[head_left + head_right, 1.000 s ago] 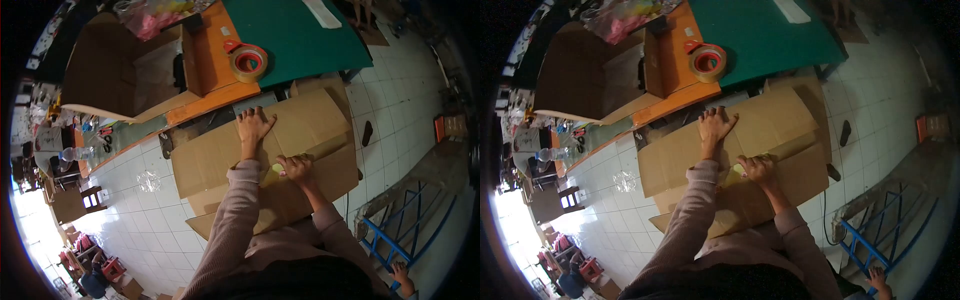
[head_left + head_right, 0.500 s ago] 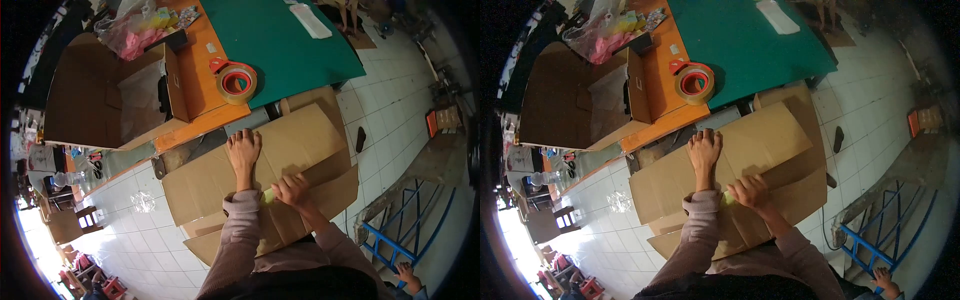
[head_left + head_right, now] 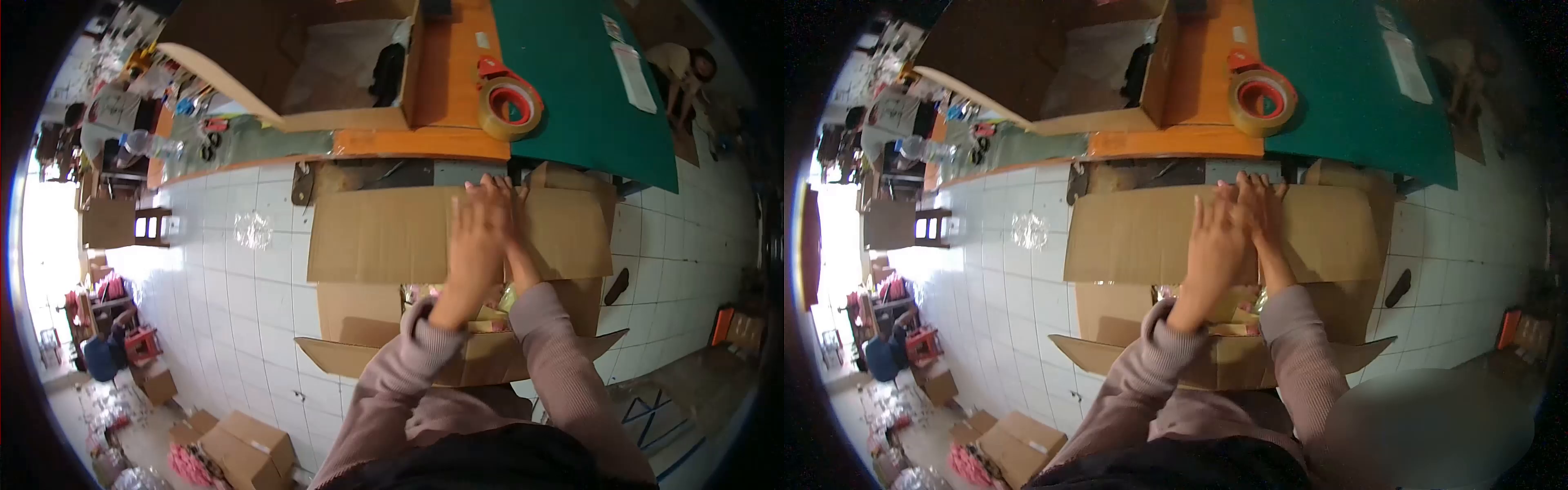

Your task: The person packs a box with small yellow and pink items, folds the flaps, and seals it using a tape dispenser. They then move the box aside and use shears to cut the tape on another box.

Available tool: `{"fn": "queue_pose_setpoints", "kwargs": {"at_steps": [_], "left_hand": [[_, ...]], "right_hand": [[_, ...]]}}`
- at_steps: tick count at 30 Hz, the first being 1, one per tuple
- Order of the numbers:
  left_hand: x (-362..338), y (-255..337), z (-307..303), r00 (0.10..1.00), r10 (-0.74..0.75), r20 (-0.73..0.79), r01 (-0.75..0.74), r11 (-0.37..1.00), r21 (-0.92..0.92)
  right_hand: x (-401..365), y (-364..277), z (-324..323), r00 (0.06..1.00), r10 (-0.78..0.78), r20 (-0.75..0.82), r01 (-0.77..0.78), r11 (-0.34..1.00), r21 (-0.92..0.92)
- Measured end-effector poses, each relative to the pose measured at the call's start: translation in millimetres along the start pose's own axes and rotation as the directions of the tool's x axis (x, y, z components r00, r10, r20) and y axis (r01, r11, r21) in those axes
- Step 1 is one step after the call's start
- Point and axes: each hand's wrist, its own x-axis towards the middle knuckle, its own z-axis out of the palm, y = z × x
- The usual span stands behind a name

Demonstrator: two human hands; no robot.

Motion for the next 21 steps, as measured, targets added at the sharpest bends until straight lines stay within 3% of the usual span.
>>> {"fn": "queue_pose_setpoints", "kwargs": {"at_steps": [2, 3, 4, 5, 7, 10, 11, 12, 14, 21], "left_hand": [[-36, 25, -85, 0.979, 0.162, 0.122, -0.136, 0.971, -0.196], [-71, 31, -96, 0.971, 0.177, 0.161, -0.145, 0.971, -0.192], [-102, 33, -103, 0.960, 0.195, 0.201, -0.158, 0.969, -0.189], [-122, 28, -97, 0.961, 0.190, 0.200, -0.155, 0.972, -0.179], [-163, 8, -71, 0.967, -0.092, 0.240, 0.074, 0.994, 0.083], [-161, -22, -29, 0.987, -0.070, 0.143, 0.052, 0.991, 0.124], [-160, -25, -25, 0.987, -0.069, 0.144, 0.050, 0.991, 0.128], [-156, -25, -20, 0.973, -0.141, 0.180, 0.140, 0.990, 0.017], [-155, -27, -12, 0.948, -0.216, 0.233, 0.243, 0.965, -0.094], [-150, -35, -4, 0.941, -0.249, 0.228, 0.281, 0.952, -0.122]], "right_hand": [[6, -1, -5, 0.994, 0.023, 0.105, -0.024, 1.000, 0.015], [11, 0, -7, 0.979, 0.066, 0.191, -0.070, 0.997, 0.015], [10, 3, 0, 0.989, 0.050, 0.142, -0.048, 0.999, -0.017], [15, 4, 0, 0.989, 0.042, 0.140, -0.042, 0.999, -0.008], [15, 3, 2, 0.984, 0.043, 0.174, -0.038, 0.999, -0.032], [20, 3, 4, 0.981, 0.037, 0.192, -0.040, 0.999, 0.016], [18, 1, 7, 0.973, 0.052, 0.225, -0.063, 0.997, 0.042], [21, -2, 6, 0.974, 0.051, 0.221, -0.062, 0.997, 0.043], [27, -7, 6, 0.916, 0.113, 0.384, -0.113, 0.993, -0.023], [12, -20, 5, 0.975, 0.090, 0.205, -0.069, 0.992, -0.104]]}}
